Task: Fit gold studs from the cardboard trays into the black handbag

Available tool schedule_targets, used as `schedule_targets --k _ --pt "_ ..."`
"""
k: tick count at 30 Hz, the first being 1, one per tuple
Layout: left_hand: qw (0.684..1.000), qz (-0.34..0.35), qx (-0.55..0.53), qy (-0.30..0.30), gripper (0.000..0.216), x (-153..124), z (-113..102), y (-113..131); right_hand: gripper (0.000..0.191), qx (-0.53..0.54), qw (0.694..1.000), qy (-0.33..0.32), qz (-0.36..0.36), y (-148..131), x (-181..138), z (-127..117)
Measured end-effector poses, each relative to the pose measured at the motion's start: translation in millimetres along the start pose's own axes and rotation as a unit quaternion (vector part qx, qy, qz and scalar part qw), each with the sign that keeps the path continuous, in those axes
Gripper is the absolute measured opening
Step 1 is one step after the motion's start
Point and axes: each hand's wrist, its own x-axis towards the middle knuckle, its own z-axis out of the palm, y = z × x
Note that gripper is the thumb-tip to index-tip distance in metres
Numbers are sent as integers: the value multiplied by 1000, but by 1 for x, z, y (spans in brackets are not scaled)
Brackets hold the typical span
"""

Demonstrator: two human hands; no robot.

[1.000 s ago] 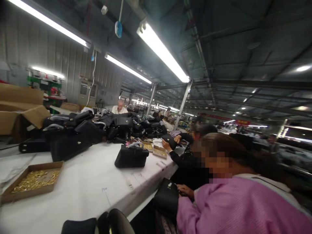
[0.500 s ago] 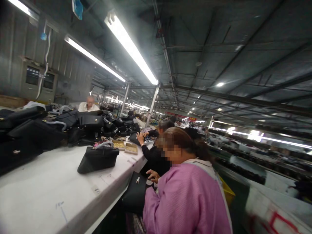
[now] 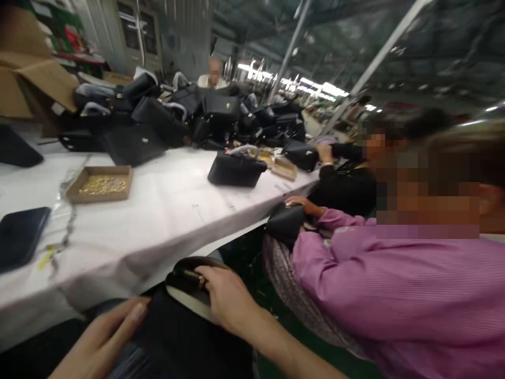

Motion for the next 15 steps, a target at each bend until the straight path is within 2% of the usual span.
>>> schedule_targets --k 2,4,6,9,12,15 --pt "999 36 31 -4 60 13 -13 8 42 46 999 -9 1 3 7 -6" --pt "998 39 5 -51 57 29 -19 20 37 73 997 -29 4 2 13 -22" --pt "994 30 -34 -97 55 41 -20 31 33 80 995 -62 -5 -3 18 -42" --pt "990 33 -64 -125 52 48 -16 38 25 52 990 -124 -37 -10 22 -64" --pt "991 43 -17 -127 48 47 -12 31 24 54 982 -173 -53 -6 23 -62" --pt "991 63 46 -113 40 39 -6 15 23 115 967 -222 -54 8 24 -43"
